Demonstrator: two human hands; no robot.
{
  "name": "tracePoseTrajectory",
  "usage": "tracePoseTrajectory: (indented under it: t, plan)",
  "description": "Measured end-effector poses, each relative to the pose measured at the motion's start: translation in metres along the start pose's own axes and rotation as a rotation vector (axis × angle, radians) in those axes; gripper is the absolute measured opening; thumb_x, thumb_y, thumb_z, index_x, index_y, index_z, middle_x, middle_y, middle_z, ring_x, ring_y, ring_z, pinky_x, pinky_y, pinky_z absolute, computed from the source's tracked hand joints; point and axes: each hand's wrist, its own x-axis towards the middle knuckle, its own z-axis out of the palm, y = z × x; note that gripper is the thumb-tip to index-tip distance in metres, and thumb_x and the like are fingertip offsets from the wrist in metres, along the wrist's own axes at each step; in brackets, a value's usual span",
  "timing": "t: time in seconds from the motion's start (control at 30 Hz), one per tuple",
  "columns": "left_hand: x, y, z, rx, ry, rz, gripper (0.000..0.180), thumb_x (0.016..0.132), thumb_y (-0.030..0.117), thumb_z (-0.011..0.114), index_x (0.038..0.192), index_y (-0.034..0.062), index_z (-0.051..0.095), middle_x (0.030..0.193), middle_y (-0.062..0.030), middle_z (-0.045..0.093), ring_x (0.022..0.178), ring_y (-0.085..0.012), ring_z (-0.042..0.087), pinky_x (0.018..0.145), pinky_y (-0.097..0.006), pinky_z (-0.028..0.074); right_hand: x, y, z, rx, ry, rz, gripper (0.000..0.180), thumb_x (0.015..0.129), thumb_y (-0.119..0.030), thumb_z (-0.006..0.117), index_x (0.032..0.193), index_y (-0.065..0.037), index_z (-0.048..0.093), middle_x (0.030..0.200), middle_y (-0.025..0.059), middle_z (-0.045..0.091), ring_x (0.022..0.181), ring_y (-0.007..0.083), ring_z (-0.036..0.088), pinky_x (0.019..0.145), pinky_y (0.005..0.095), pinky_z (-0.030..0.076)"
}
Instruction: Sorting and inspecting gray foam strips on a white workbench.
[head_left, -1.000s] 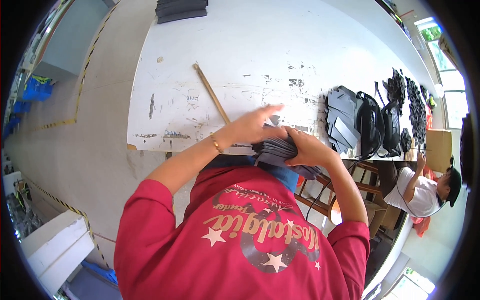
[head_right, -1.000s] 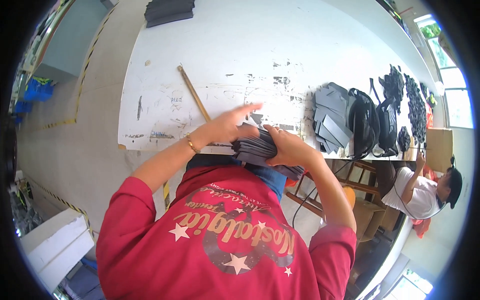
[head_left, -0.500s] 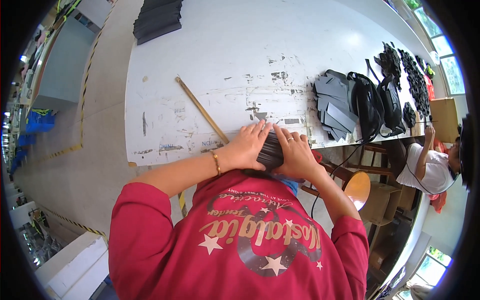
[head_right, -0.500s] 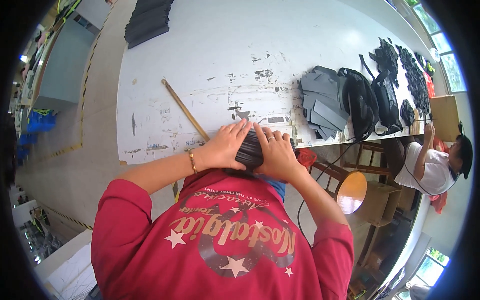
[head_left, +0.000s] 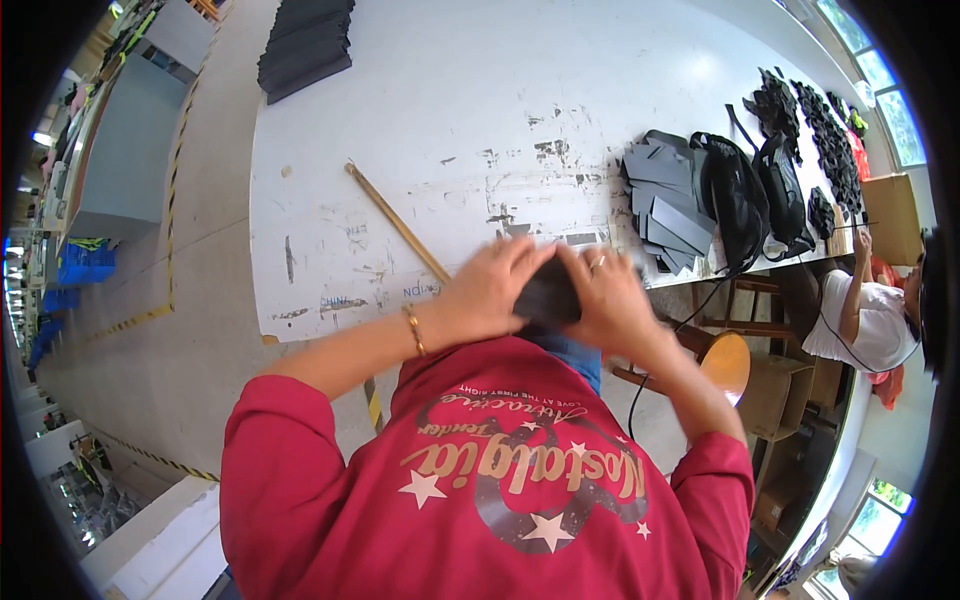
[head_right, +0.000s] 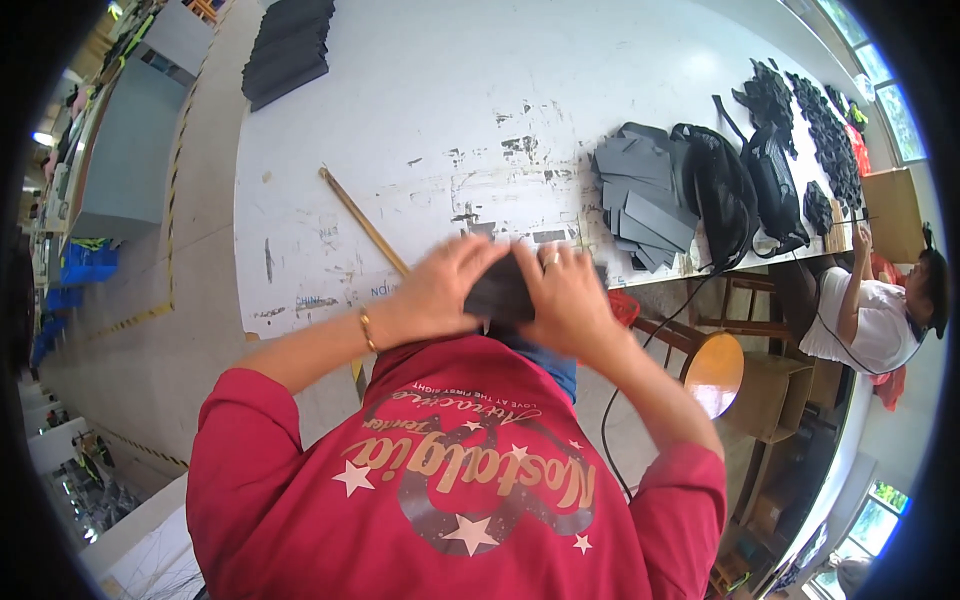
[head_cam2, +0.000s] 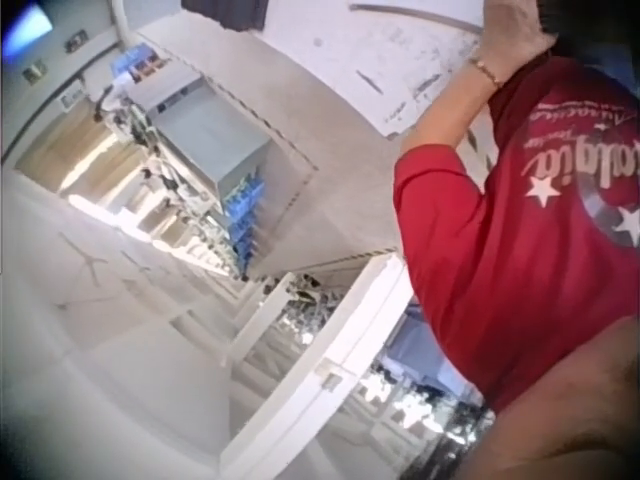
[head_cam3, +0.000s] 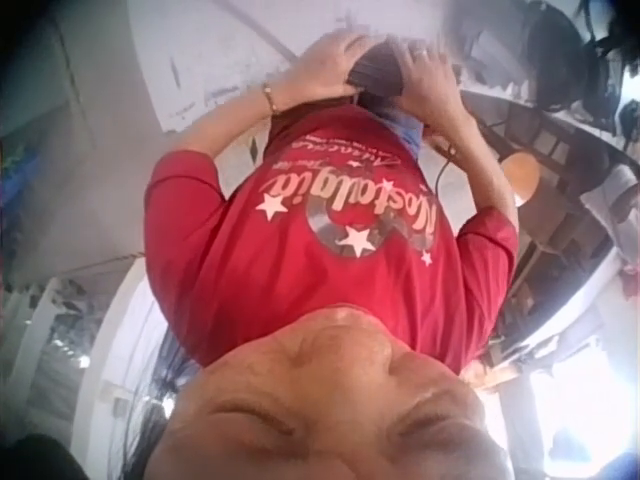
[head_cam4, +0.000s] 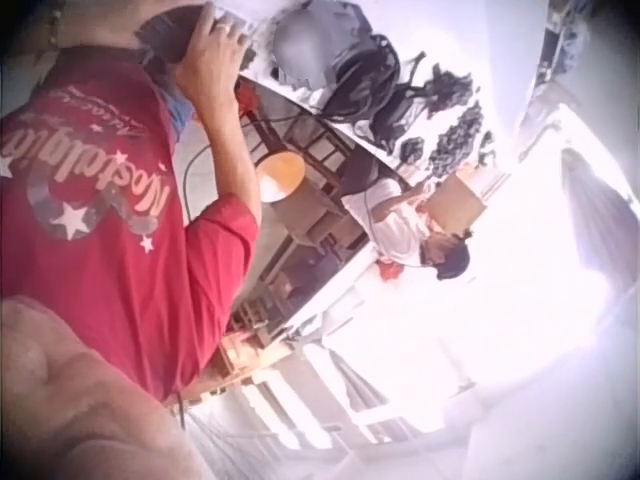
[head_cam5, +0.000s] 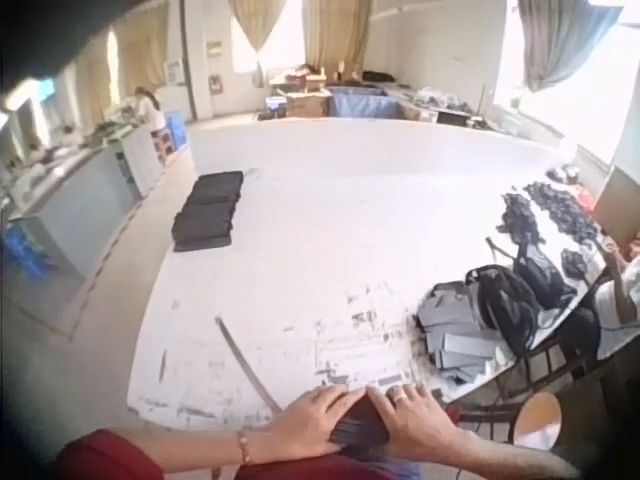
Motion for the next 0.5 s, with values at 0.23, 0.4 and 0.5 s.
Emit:
tracePoseTrajectory:
  t: [0.23, 0.4, 0.5]
  plan:
    - [0.055, -0.021, -0.095, 0.303, 0.330, 0.120, 0.099, 0.058, 0.010, 0.085, 0.146, 0.0059, 0.038, 0.131, -0.0108, 0.046, 0.125, -0.0294, 0.047, 0.102, -0.043, 0.040, 0.082, -0.011, -0.086, -0.247, 0.358, -0.102, 0.102, 0.061, -0.019, 0.083, 0.149, -0.004, 0.034, 0.118, 0.0180, 0.053, 0.107, 0.0332, 0.051, 0.097, 0.0456, 0.037]
    - [0.046, -0.110, -0.012, 0.320, -0.069, -0.115, 0.123, 0.059, 0.041, 0.090, 0.155, 0.0080, 0.020, 0.160, -0.0164, 0.018, 0.147, -0.0402, 0.017, 0.113, -0.064, 0.021, 0.134, 0.059, 0.044, 0.023, 0.131, -0.045, 0.117, 0.055, -0.035, 0.090, 0.151, -0.005, 0.028, 0.141, 0.0185, 0.042, 0.129, 0.0375, 0.039, 0.111, 0.0493, 0.028]
    - [0.040, -0.084, -0.038, 0.346, 0.027, -0.180, 0.116, 0.063, 0.040, 0.086, 0.153, 0.0014, 0.024, 0.161, -0.0191, 0.016, 0.149, -0.0417, 0.012, 0.113, -0.069, 0.014, 0.132, 0.048, 0.038, 0.053, 0.081, -0.017, 0.121, 0.054, -0.035, 0.090, 0.151, -0.004, 0.026, 0.144, 0.0175, 0.040, 0.133, 0.0366, 0.037, 0.112, 0.0501, 0.026]
